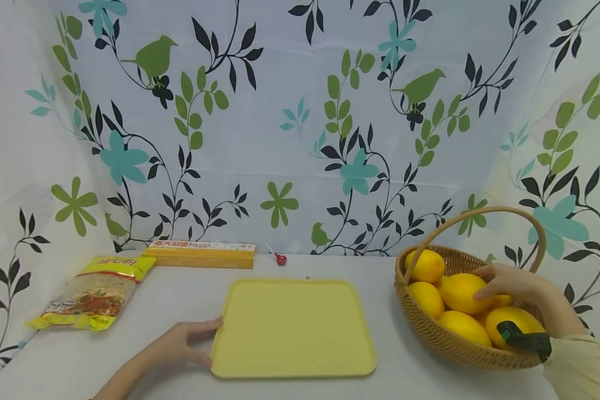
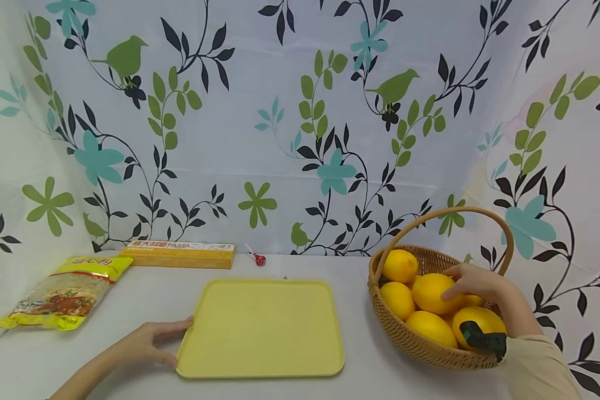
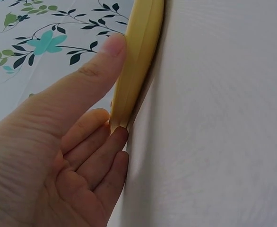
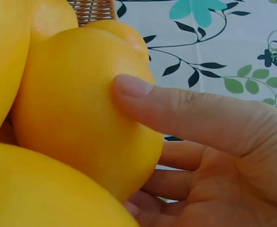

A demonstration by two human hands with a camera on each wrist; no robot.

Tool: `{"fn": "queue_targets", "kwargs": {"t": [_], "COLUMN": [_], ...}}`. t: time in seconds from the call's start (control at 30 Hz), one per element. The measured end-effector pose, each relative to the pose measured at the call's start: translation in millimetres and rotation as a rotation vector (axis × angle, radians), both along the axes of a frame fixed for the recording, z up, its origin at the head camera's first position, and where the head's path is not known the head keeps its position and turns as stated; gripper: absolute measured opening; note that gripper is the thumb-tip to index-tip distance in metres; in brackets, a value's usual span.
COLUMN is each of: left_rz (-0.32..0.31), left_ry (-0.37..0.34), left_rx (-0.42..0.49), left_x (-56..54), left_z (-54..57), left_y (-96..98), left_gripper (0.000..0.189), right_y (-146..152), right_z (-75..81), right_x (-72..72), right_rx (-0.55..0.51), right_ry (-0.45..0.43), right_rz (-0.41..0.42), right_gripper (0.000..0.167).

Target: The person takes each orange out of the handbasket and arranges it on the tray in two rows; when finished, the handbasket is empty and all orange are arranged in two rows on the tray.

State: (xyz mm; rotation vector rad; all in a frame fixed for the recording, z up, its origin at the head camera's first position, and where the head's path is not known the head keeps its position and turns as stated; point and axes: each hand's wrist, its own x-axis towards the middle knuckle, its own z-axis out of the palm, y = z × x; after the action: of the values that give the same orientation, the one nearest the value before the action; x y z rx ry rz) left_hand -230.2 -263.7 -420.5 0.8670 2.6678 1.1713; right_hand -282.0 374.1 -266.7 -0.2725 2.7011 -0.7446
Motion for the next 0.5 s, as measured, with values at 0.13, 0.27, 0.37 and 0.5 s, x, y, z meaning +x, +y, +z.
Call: {"fn": "queue_targets", "kwargs": {"t": [0.13,0.27,0.37,0.5], "left_rz": [-0.002,0.002,0.001,0.001], "left_ry": [0.032,0.021,0.021,0.024], "left_rx": [-0.002,0.019,0.028,0.031], "left_x": [5.3,3.0,1.8,1.7], "left_z": [-4.3,-4.0,-4.4,-4.6], "left_y": [-3.9,-2.7,-0.6,1.0], "left_gripper": [0.074,0.073,0.072,0.072], "right_y": [-9,-15,-17,-19], "right_z": [-0.5,-1.1,-2.3,-4.2], "right_x": [-0.4,3.5,4.6,3.2], "right_rx": [-0.043,-0.085,-0.144,-0.170], "right_ry": [0.013,-0.001,-0.031,-0.012], "right_rz": [0.023,-0.022,-0.036,-0.020], "right_gripper": [0.062,0.065,0.065,0.064]}}
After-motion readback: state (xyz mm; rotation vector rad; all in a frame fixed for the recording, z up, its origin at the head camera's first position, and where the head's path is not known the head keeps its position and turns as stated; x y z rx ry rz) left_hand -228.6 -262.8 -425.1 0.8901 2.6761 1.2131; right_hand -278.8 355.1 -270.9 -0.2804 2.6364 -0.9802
